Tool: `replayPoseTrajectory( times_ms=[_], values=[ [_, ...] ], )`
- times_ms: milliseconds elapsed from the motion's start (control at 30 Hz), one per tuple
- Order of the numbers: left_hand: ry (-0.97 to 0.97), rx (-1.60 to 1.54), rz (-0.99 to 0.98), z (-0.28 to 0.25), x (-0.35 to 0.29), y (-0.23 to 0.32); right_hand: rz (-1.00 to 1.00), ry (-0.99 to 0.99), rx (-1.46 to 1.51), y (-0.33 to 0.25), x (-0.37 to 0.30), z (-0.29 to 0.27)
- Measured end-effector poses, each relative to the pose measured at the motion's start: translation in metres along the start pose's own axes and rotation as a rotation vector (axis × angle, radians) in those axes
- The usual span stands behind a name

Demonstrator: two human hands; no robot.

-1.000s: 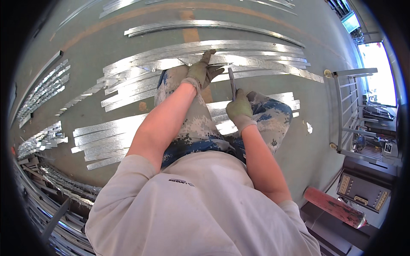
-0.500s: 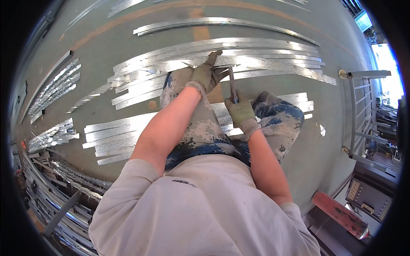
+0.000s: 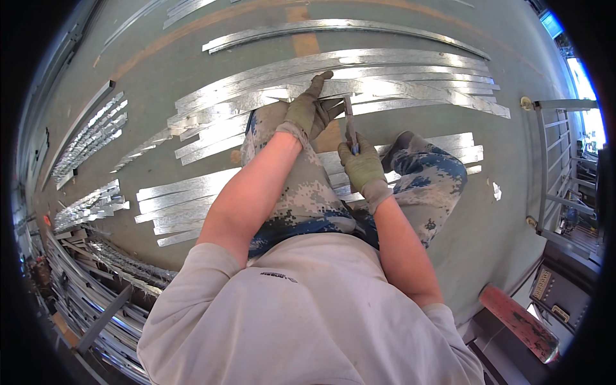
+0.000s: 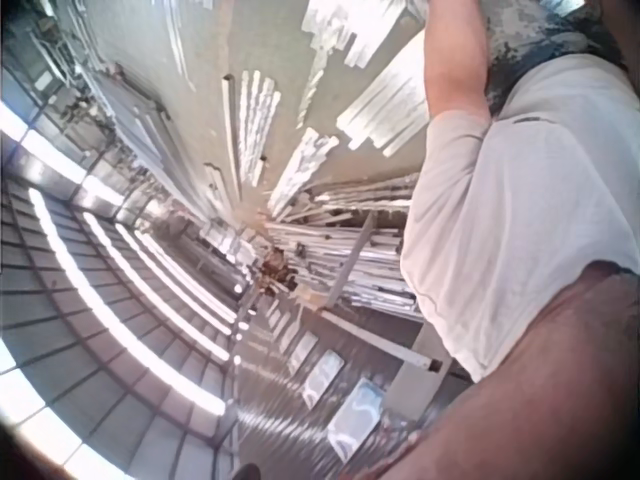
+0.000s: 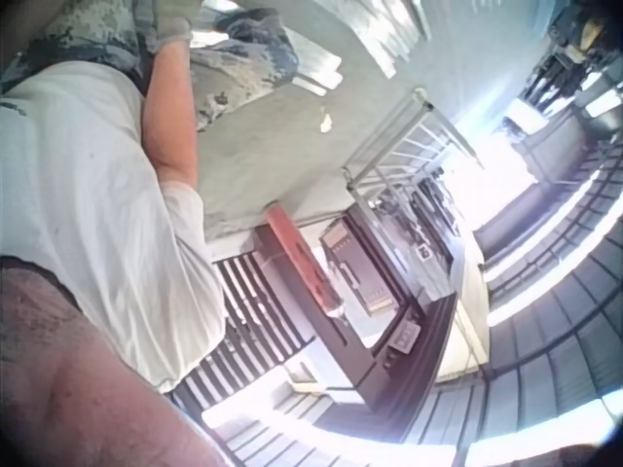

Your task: The person sits on the floor and uses tin snips to cut long metal strips into shorter segments. They repeatedly pick up a strip, cut it, and place the cut piece aside, continuing this process throughout the clip.

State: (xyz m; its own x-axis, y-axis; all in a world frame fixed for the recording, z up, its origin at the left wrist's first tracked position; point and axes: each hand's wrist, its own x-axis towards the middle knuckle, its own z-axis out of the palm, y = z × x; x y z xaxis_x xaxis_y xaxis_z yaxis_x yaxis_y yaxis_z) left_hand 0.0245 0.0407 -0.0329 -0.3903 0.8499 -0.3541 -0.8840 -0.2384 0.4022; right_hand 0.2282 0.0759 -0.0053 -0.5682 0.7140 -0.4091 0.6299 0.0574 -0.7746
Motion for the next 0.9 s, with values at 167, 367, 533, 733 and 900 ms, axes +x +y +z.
replayPoseTrajectory(
  times_ms=[167, 367, 533, 733, 900],
  values=[
    [0.008, 0.001, 0.007, 0.007, -0.005, 0.003, -0.094, 0.124, -0.177, -0.001, 0.0, 0.005],
    [0.031, -0.003, 0.004, 0.014, -0.007, 0.005, -0.017, 0.071, -0.132, -0.007, 0.0, 0.001],
    [-0.004, -0.035, 0.015, 0.013, -0.008, 0.004, -0.09, 0.114, -0.206, -0.006, -0.002, 0.0],
    [-0.022, -0.057, 0.027, 0.008, -0.008, 0.003, 0.002, -0.035, -0.082, -0.017, -0.004, -0.011],
    [-0.059, -0.09, 0.036, 0.008, -0.011, 0.003, 0.052, -0.07, 0.097, -0.029, -0.014, -0.021]
  ],
)
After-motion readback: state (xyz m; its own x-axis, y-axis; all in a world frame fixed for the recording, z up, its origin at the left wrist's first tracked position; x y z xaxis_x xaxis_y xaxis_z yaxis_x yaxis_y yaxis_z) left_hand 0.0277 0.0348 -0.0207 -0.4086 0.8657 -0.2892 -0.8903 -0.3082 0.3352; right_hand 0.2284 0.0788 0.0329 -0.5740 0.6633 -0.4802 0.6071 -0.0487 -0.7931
